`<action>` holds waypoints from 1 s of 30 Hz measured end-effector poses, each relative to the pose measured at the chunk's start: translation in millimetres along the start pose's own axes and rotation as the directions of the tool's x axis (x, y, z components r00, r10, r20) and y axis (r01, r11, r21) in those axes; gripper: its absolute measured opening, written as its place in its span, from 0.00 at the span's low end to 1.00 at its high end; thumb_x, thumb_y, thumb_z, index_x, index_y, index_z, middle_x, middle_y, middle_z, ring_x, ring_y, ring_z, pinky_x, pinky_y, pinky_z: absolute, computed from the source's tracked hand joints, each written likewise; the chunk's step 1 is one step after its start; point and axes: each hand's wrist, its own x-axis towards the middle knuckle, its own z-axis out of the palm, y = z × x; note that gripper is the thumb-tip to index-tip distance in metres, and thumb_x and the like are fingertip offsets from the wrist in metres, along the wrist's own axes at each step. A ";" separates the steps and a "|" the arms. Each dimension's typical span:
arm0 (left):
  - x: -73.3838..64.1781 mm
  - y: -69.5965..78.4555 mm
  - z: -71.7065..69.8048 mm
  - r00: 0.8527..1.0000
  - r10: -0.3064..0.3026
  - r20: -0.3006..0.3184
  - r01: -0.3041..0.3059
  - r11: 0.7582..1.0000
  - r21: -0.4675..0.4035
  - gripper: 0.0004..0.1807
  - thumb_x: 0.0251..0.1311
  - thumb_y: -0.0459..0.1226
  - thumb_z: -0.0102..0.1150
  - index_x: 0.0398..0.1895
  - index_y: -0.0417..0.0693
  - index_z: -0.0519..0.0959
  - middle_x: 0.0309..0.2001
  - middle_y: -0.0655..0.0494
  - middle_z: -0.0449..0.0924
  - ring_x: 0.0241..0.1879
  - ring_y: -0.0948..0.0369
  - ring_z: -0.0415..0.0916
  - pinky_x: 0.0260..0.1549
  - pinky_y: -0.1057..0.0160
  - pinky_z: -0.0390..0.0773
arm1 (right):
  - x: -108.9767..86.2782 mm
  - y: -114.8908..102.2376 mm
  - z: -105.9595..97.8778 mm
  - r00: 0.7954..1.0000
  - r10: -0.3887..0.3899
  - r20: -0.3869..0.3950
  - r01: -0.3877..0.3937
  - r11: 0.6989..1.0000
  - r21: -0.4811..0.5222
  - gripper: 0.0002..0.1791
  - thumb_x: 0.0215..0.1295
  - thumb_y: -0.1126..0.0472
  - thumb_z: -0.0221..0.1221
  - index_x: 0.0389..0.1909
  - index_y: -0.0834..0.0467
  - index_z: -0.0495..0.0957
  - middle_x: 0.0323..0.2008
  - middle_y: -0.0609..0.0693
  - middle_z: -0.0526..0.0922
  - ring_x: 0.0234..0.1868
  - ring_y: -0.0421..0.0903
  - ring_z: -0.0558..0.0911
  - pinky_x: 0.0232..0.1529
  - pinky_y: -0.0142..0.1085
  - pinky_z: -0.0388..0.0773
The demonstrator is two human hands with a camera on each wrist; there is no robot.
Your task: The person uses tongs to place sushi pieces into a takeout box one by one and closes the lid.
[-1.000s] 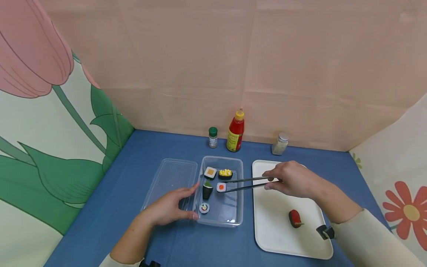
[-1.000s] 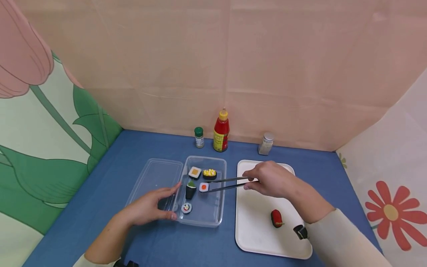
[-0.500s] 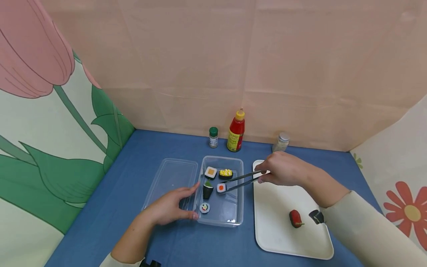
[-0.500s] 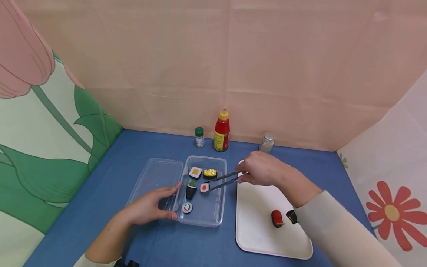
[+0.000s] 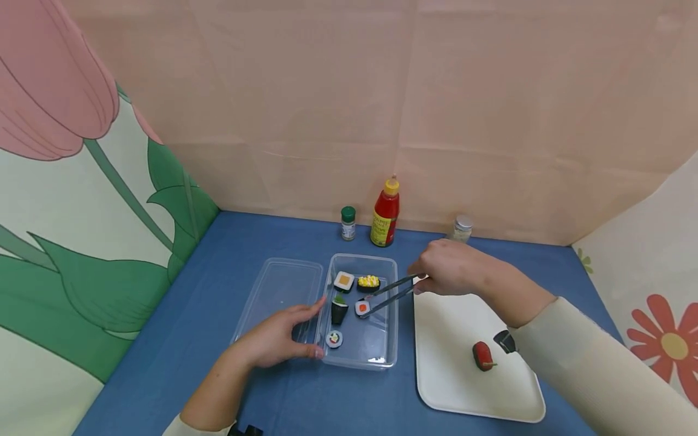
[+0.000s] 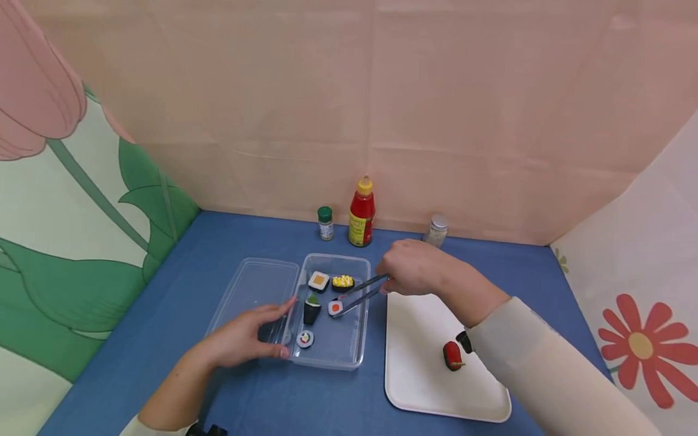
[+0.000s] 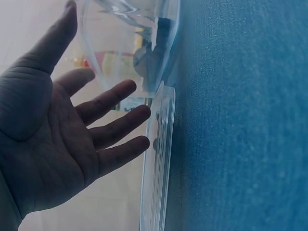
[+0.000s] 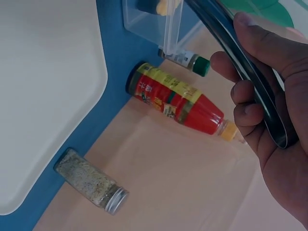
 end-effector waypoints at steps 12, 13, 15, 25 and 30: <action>0.5 2.8 -0.6 1.000 -0.027 -0.006 0.027 1.000 -0.002 0.56 0.50 0.58 0.78 0.82 0.72 0.58 0.77 0.45 0.64 0.76 0.40 0.59 0.68 0.33 0.62 | -9.5 1.3 -4.9 1.000 0.013 -0.024 -0.013 1.000 -0.016 0.20 0.59 0.54 0.77 0.51 0.54 0.90 0.38 0.43 0.90 0.34 0.37 0.86 0.35 0.31 0.83; 0.4 3.2 -0.8 1.000 -0.030 -0.005 0.030 1.000 -0.001 0.56 0.50 0.58 0.78 0.82 0.72 0.58 0.77 0.45 0.64 0.75 0.40 0.59 0.68 0.33 0.62 | -11.3 2.3 -4.9 0.999 0.013 -0.029 -0.014 1.000 -0.015 0.19 0.59 0.53 0.77 0.51 0.54 0.90 0.37 0.43 0.90 0.32 0.36 0.85 0.34 0.30 0.82; 0.5 3.6 -1.2 0.999 -0.031 -0.005 0.031 1.000 0.001 0.56 0.50 0.58 0.79 0.82 0.72 0.58 0.77 0.46 0.64 0.75 0.40 0.59 0.68 0.33 0.62 | -15.1 4.2 -4.7 0.999 0.017 -0.038 -0.017 1.000 -0.007 0.19 0.59 0.53 0.77 0.51 0.54 0.90 0.36 0.43 0.90 0.31 0.35 0.84 0.33 0.29 0.81; -0.4 2.9 -1.1 1.000 -0.014 -0.004 0.014 1.000 -0.004 0.57 0.49 0.57 0.79 0.82 0.71 0.58 0.76 0.45 0.65 0.75 0.40 0.60 0.68 0.33 0.63 | -39.7 -0.5 -9.5 0.996 0.052 -0.070 -0.050 0.998 0.026 0.20 0.59 0.53 0.77 0.51 0.55 0.90 0.37 0.41 0.90 0.34 0.36 0.84 0.34 0.29 0.81; 0.1 3.1 -1.8 1.000 -0.013 -0.001 0.013 1.000 -0.005 0.56 0.49 0.58 0.79 0.82 0.69 0.58 0.76 0.45 0.65 0.75 0.40 0.60 0.68 0.33 0.64 | -51.4 -0.7 -11.0 0.995 0.052 -0.085 -0.051 0.999 0.015 0.20 0.60 0.53 0.76 0.52 0.55 0.90 0.39 0.42 0.90 0.37 0.39 0.86 0.37 0.32 0.83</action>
